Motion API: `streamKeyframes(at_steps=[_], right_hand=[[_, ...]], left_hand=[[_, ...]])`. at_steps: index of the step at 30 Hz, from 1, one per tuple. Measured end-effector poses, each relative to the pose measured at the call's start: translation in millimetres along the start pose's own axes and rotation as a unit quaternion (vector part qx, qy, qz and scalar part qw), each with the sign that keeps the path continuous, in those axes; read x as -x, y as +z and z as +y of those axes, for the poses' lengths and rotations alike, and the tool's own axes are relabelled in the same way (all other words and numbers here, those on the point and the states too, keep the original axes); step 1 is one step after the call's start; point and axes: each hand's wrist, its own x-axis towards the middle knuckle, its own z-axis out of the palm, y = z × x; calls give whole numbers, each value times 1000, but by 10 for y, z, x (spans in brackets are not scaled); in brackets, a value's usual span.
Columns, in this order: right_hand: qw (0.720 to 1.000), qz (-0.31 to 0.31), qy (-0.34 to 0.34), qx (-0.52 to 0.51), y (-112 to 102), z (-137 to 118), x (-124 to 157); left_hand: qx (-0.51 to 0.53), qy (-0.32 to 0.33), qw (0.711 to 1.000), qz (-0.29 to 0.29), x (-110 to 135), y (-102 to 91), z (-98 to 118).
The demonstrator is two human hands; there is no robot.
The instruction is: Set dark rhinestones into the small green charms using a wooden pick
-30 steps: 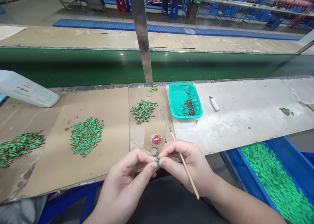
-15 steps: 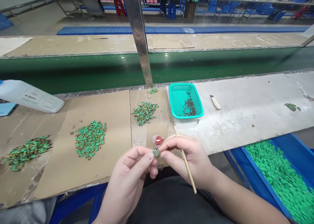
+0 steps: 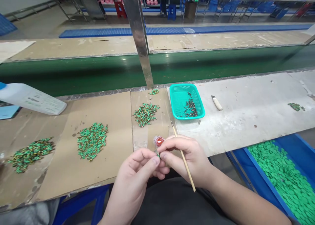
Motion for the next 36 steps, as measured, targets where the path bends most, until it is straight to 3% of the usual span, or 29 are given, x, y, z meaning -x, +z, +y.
streamKeyframes(at_steps=[12, 15, 18, 22, 25, 27, 31, 36], right_hand=[[1000, 11, 19, -15, 75, 45, 28], [1000, 8, 6, 27, 37, 21, 3], [995, 54, 12, 82, -50, -16, 5], [986, 91, 45, 131, -193, 26, 78], [984, 75, 49, 156, -272, 110, 165], [985, 66, 58, 147, -330, 154, 227], [987, 79, 74, 118, -544, 212, 343], [971, 110, 82, 197, -834, 266, 443]], left_hand=[[-33, 68, 997, 7, 39, 7, -92], [-132, 103, 986, 13, -20, -39, -100], [-255, 159, 952, 64, -270, -150, -46], [-387, 208, 886, 150, -851, -393, 123], [-466, 207, 842, 174, -1203, -551, 200], [-505, 204, 820, 177, -1305, -641, 203], [-557, 190, 785, 193, -1212, -983, 250], [-597, 149, 757, 219, -773, -1793, 519]])
